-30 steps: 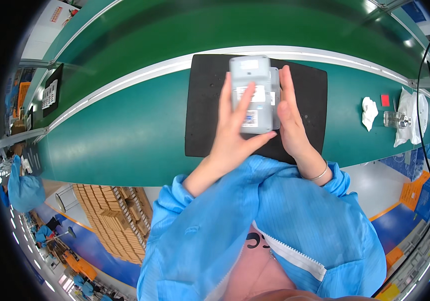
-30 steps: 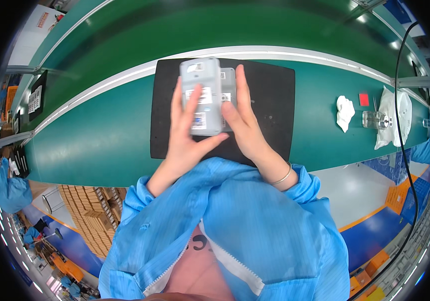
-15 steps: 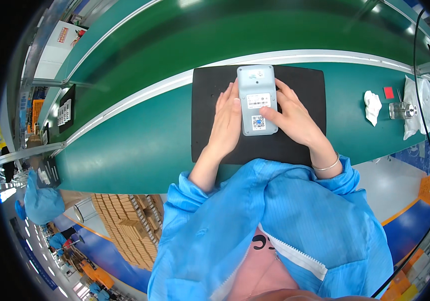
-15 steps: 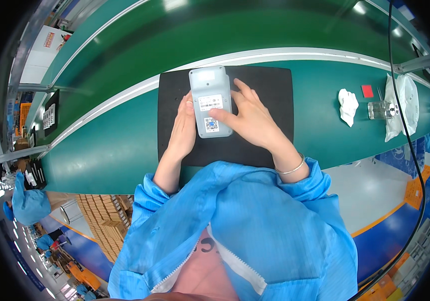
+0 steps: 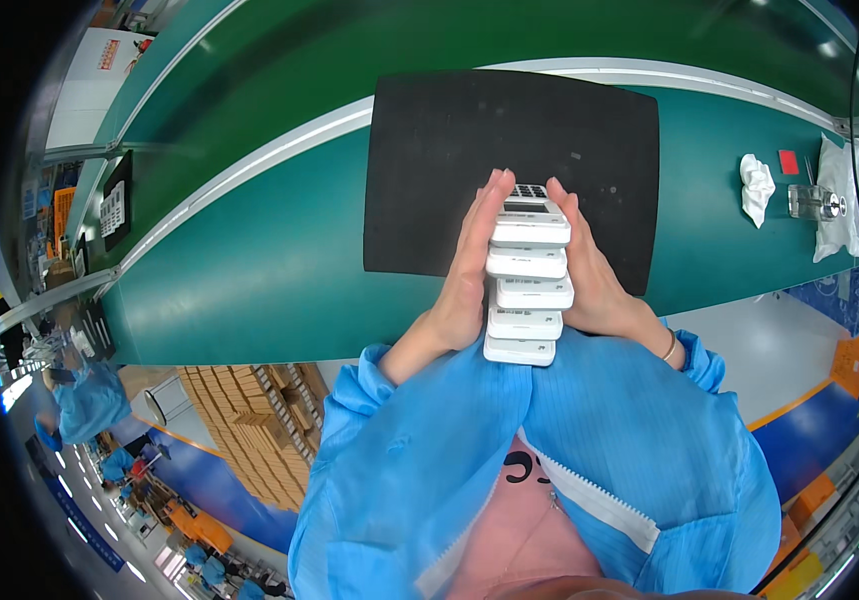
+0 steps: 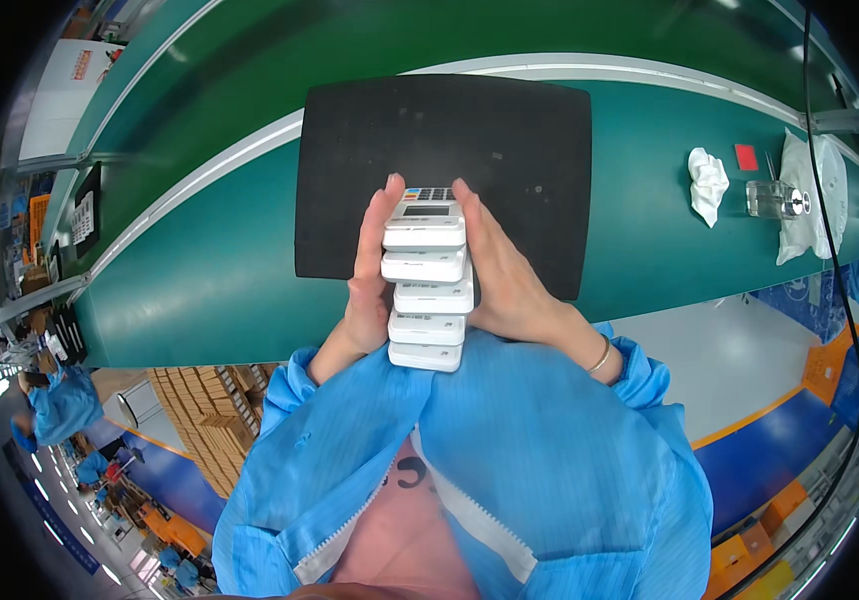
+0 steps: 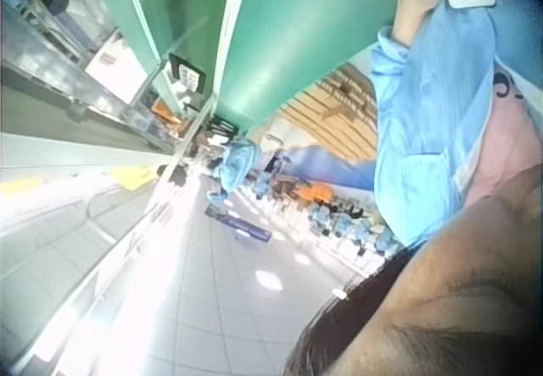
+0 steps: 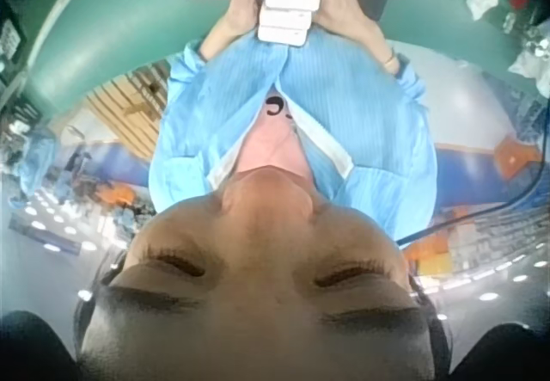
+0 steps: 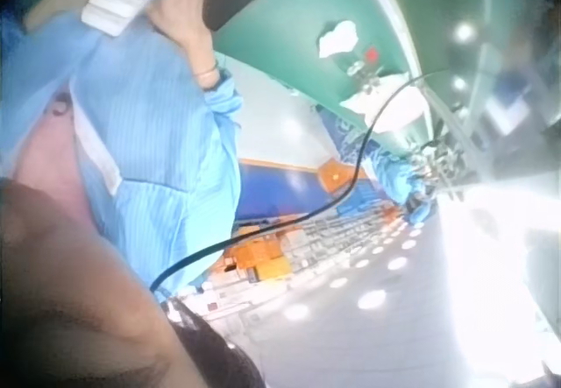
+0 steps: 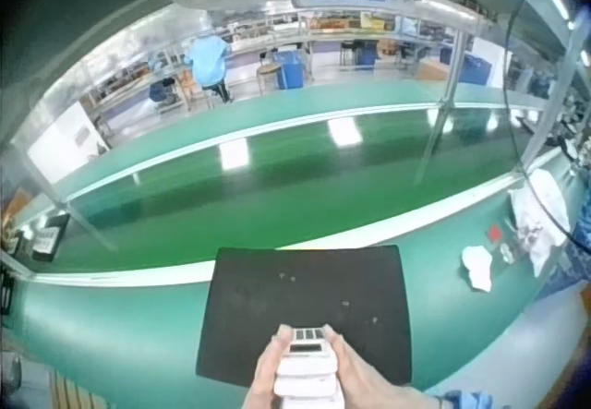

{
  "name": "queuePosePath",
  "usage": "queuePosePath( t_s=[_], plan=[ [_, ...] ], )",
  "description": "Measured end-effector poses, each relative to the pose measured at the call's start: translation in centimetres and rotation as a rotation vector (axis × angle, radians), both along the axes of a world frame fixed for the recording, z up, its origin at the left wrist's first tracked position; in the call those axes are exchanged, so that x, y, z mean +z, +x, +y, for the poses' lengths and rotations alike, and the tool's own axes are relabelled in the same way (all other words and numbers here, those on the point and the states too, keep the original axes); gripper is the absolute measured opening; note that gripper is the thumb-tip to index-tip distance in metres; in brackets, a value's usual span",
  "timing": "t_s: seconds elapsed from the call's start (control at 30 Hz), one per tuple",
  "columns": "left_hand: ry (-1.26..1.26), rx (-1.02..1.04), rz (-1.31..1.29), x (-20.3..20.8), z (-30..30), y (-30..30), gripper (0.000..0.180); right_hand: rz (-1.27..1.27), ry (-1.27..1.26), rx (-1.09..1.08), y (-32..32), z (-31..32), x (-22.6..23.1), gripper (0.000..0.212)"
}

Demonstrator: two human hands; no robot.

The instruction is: The person wipes the screens and surfaces of several handheld electronic devices using a white cloth, handling them individually from a stack and placing them onto a black mat.

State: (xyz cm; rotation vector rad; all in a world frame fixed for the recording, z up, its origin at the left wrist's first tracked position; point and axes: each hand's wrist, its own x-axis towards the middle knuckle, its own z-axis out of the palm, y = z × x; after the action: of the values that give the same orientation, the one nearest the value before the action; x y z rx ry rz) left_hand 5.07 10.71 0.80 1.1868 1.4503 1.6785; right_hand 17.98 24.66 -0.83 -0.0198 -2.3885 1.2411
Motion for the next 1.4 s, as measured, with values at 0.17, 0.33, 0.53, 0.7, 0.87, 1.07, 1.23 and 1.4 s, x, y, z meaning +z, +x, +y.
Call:
queuePosePath(
  t_s=[0.17, 0.33, 0.53, 0.7, 0.87, 1.07, 1.23, 1.4],
  plan=[
    [-0.025, 0.024, 0.018, 0.5, 0.9, -0.4, 0.086, -0.013, 0.016, -0.041, -0.5, 0.3, 0.0, 0.137],
    [0.012, 0.039, -0.002, 0.6, 1.2, -0.8, 0.086, -0.009, 0.033, -0.057, -1.1, 0.1, 0.3, 0.135],
    [0.072, 0.126, -0.104, 0.7, 1.6, -1.9, 0.079, 0.013, 0.063, -0.086, -3.3, 0.1, 1.1, 0.123],
    [0.181, 0.274, -0.501, 2.0, 1.2, -4.3, 0.078, -0.053, 0.291, -0.115, -6.6, -0.2, 4.1, 0.111],
    [0.236, 0.208, -0.867, 1.9, -2.5, -9.9, 0.083, -0.169, 0.516, -0.106, -10.7, -2.2, 5.5, 0.103],
    [-0.204, 0.353, -0.3, 1.1, -4.4, -12.1, 0.086, -0.317, 0.54, -0.071, -12.5, -3.0, 4.3, 0.108],
    [-0.235, 0.278, -0.292, 1.0, -2.5, -10.9, 0.091, -0.37, 0.108, -0.023, -9.0, 0.0, 3.7, 0.124],
    [-0.221, 0.158, -0.382, 0.8, 0.7, -9.0, 0.094, -0.271, 0.13, -0.064, -5.0, 1.7, 1.3, 0.122]
  ],
)
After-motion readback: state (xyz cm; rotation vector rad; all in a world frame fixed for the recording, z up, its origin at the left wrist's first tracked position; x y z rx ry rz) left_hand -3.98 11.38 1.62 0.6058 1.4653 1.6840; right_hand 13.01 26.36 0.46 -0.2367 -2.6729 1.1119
